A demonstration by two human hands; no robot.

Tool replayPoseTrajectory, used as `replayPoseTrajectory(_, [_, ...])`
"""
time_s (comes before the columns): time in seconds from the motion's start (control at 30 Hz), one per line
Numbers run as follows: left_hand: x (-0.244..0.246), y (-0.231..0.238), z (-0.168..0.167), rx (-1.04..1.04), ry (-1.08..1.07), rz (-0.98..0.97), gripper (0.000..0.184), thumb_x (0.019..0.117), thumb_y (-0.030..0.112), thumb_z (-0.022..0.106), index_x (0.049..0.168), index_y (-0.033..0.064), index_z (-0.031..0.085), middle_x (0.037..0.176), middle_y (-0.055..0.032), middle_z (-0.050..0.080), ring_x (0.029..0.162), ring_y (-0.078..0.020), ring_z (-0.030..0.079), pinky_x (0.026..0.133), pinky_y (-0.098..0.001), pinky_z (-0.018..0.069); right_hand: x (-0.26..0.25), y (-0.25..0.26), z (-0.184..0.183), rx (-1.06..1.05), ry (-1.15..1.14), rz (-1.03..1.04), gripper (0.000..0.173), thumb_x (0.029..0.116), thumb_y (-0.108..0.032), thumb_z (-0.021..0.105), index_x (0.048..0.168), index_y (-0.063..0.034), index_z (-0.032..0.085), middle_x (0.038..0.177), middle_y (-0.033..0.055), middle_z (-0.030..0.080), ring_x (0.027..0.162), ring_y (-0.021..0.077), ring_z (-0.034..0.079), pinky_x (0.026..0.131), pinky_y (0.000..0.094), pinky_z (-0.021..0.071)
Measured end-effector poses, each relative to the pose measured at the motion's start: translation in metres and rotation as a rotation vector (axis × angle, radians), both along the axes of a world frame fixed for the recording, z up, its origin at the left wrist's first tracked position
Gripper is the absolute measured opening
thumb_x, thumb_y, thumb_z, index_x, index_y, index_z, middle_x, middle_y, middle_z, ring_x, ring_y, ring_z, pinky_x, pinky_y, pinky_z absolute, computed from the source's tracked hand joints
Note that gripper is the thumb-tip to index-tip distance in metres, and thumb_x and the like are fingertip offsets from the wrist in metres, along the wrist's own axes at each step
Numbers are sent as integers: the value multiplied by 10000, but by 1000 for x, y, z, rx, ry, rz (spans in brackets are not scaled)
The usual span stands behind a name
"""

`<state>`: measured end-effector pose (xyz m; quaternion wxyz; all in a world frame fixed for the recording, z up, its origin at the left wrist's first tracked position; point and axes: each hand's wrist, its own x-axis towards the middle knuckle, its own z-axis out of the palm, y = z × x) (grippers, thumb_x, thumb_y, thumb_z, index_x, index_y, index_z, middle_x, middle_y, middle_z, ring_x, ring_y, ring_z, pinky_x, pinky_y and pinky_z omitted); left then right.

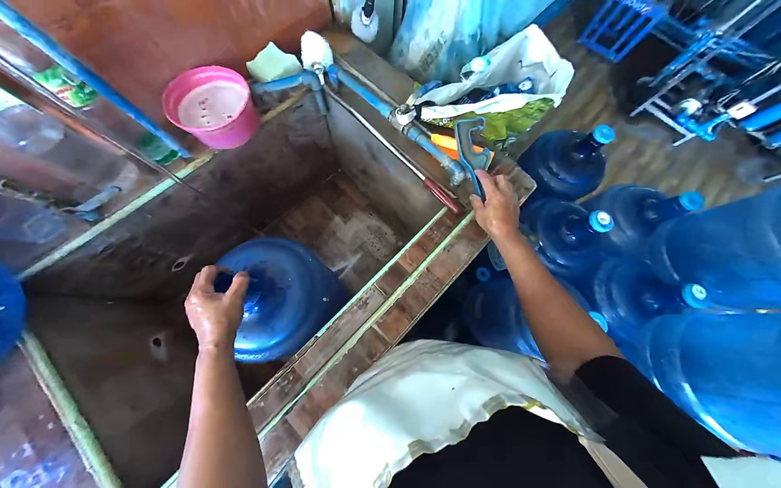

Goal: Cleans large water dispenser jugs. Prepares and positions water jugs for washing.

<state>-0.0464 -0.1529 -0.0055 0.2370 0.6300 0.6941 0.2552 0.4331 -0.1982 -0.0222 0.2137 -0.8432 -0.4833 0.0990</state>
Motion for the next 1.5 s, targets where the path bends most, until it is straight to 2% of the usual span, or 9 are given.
replayPoseTrajectory(0.27, [5,0,-4,44,-70,103,362,970,272,655,1164,-34,670,1164,-277,662,1124,-386,624,970,-607,438,11,-7,-7,95,4,-25,412,1034,-104,548,1443,-69,582,1464,270,531,1371,480,481,1118,635,374])
replayPoseTrajectory(0.4, [13,1,0,21,-38,162,370,985,275,644,1183,-37,668,1189,-288,656,1160,-412,612,994,-619,424,16,-33,-5,-105,8,-140,458,989,-94,607,1444,-52,571,1475,316,481,1365,535,434,1081,696,347])
replayPoseTrajectory(0.57, [28,1,6,-13,-14,234,384,995,297,636,1213,-16,672,1240,-269,652,1220,-393,597,1037,-585,423,28,-48,-12,-277,91,-158,446,1028,-121,582,1471,-77,550,1484,320,465,1196,535,590,950,696,478])
replayPoseTrajectory(0.87, [5,19,23,-231,16,77,351,1015,289,632,1132,-37,688,1118,-309,663,1091,-469,616,927,-700,423,37,-122,54,-242,79,-254,406,1046,-156,547,1439,-53,559,1379,335,554,1200,573,566,916,777,431])
replayPoseTrajectory(0.93, [-2,24,12,-191,-163,60,280,1017,239,606,1021,-27,694,1010,-199,684,947,-299,625,874,-566,481,25,-130,57,-46,260,-206,457,1088,-228,504,1505,-47,468,1225,298,625,1008,443,652,861,639,509])
replayPoseTrajectory(1.03, [-1,26,-1,-105,-355,116,274,1024,219,565,911,3,691,904,-74,713,836,-133,627,828,-409,510,-21,-121,52,167,660,-56,339,1090,-217,458,1357,-12,498,767,9,580,579,75,620,593,262,589])
replayPoseTrajectory(1.13, [0,27,-5,-94,-397,179,283,1030,234,579,885,14,681,864,-55,713,796,-120,619,803,-391,504,-69,-95,44,-18,912,200,222,1069,-89,449,1229,46,525,797,45,664,616,101,670,631,276,610])
replayPoseTrajectory(1.23, [2,24,-7,-97,-430,235,288,1040,235,567,915,4,683,864,-63,708,801,-129,621,808,-389,503,-117,-66,28,-237,976,476,256,1070,-78,445,1303,18,492,815,74,681,629,121,675,634,288,596])
replayPoseTrajectory(1.5, [14,12,-9,-10,-599,499,249,1036,210,559,894,19,634,807,-57,671,740,-141,623,741,-367,522,-224,-26,3,-630,1356,604,231,1109,-142,435,1299,-17,472,761,75,666,541,108,635,530,231,548])
